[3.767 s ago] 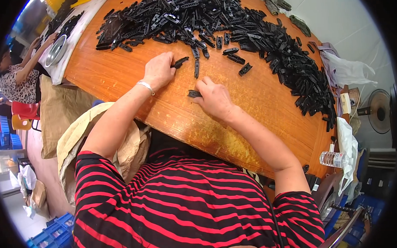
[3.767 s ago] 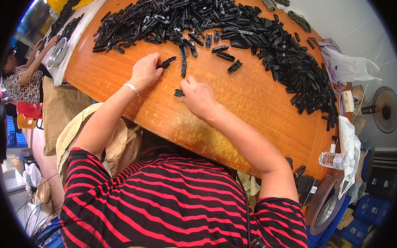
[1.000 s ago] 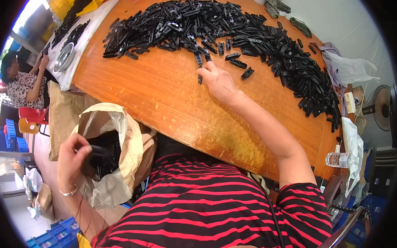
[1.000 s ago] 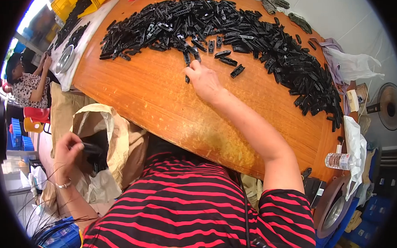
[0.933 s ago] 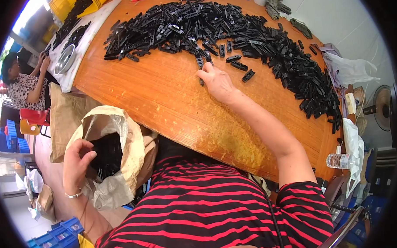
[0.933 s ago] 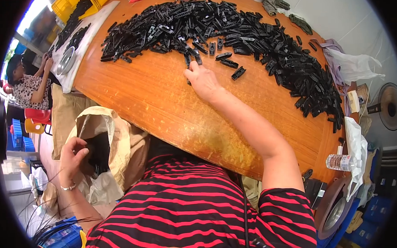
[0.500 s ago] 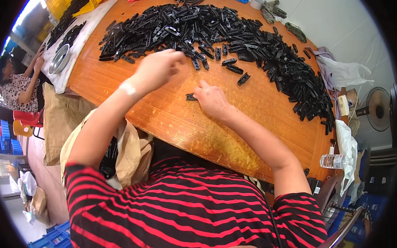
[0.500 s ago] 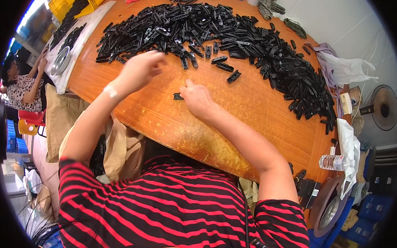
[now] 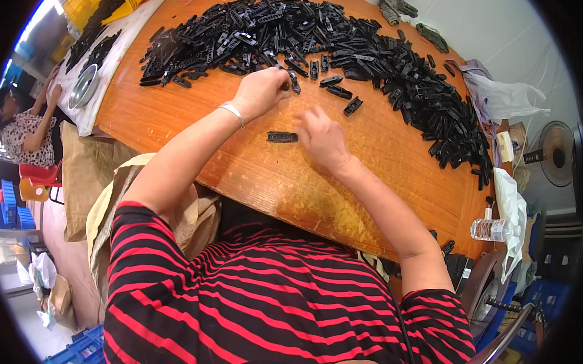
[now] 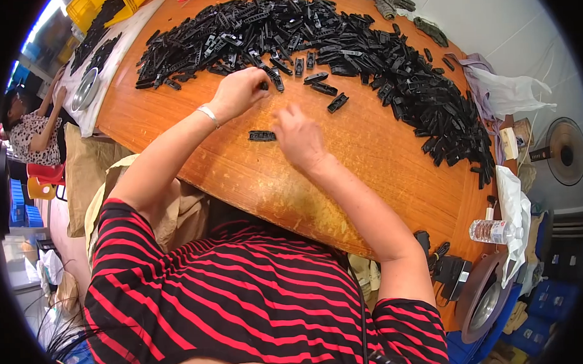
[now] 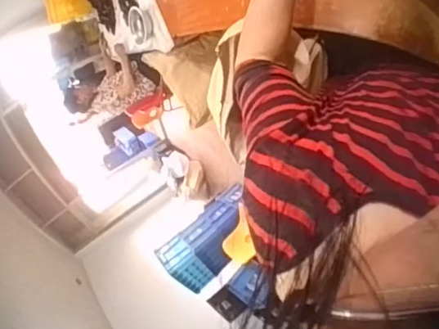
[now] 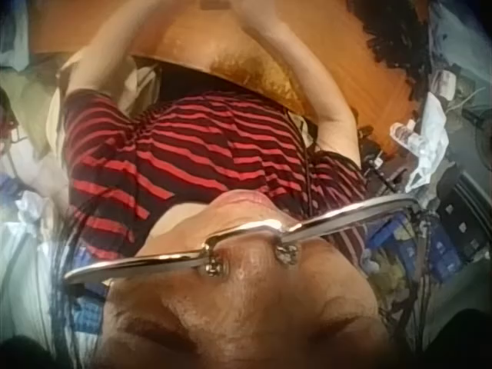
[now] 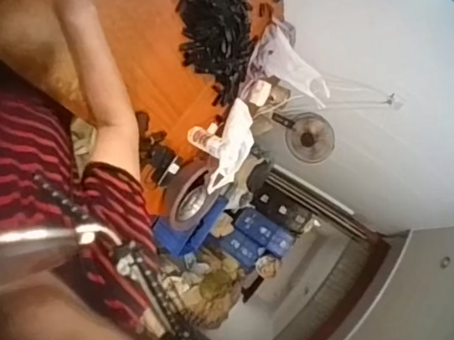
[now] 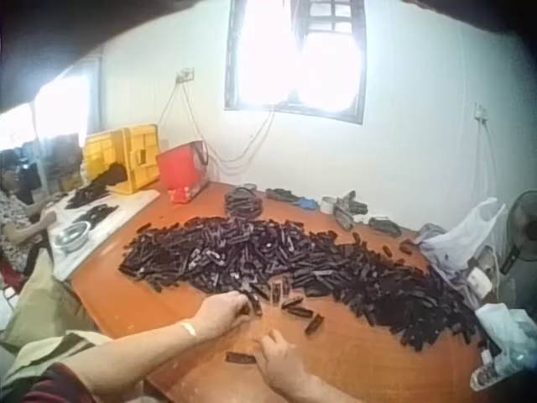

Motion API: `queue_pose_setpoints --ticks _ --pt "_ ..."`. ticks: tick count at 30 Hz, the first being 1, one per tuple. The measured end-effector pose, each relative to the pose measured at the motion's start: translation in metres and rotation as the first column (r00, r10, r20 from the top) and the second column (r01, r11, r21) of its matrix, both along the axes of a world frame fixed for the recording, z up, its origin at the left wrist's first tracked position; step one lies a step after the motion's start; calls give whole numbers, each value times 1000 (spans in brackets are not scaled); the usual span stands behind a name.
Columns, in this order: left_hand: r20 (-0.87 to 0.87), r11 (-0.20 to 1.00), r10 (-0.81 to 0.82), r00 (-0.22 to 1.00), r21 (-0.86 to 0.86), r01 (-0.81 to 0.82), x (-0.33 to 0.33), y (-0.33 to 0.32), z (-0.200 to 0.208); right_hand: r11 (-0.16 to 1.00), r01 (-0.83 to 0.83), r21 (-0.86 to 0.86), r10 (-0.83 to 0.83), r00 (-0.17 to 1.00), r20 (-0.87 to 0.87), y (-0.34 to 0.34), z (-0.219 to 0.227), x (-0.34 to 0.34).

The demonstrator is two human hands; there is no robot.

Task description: Manually assemble small black plastic components at a workbench.

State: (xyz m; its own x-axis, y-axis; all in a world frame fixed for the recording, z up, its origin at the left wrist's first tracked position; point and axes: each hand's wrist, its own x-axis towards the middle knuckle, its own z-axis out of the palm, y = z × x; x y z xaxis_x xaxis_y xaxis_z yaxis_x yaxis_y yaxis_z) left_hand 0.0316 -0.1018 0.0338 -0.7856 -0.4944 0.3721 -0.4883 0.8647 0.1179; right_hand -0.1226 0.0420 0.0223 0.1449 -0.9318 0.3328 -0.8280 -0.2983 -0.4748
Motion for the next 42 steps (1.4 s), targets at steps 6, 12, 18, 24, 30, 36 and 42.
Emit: queue_pose_setpoints --ticks 6,12,18,24,30,36,42 --pt "-303 216 510 805 951 221 11 45 14 981 110 -161 -71 971 226 -6 6 4" --pt "-207 79 593 778 977 200 33 67 8 999 38 -19 -27 913 406 -5 11 2" --pt "-274 200 497 823 959 199 41 67 2 892 -13 452 -284 762 582 -8 21 1" --pt "-172 231 485 858 971 64 38 70 -5 918 54 392 -232 877 422 -19 -17 -4" --pt "-133 218 527 840 976 18 38 70 -23 917 80 392 -212 928 306 -20 -13 0" --pt "-92 200 557 826 979 -26 34 73 -27 911 104 400 -219 942 254 -20 -14 0" --pt "-37 304 492 870 944 -132 34 61 -37 866 86 492 -242 934 262 -26 -19 -8"
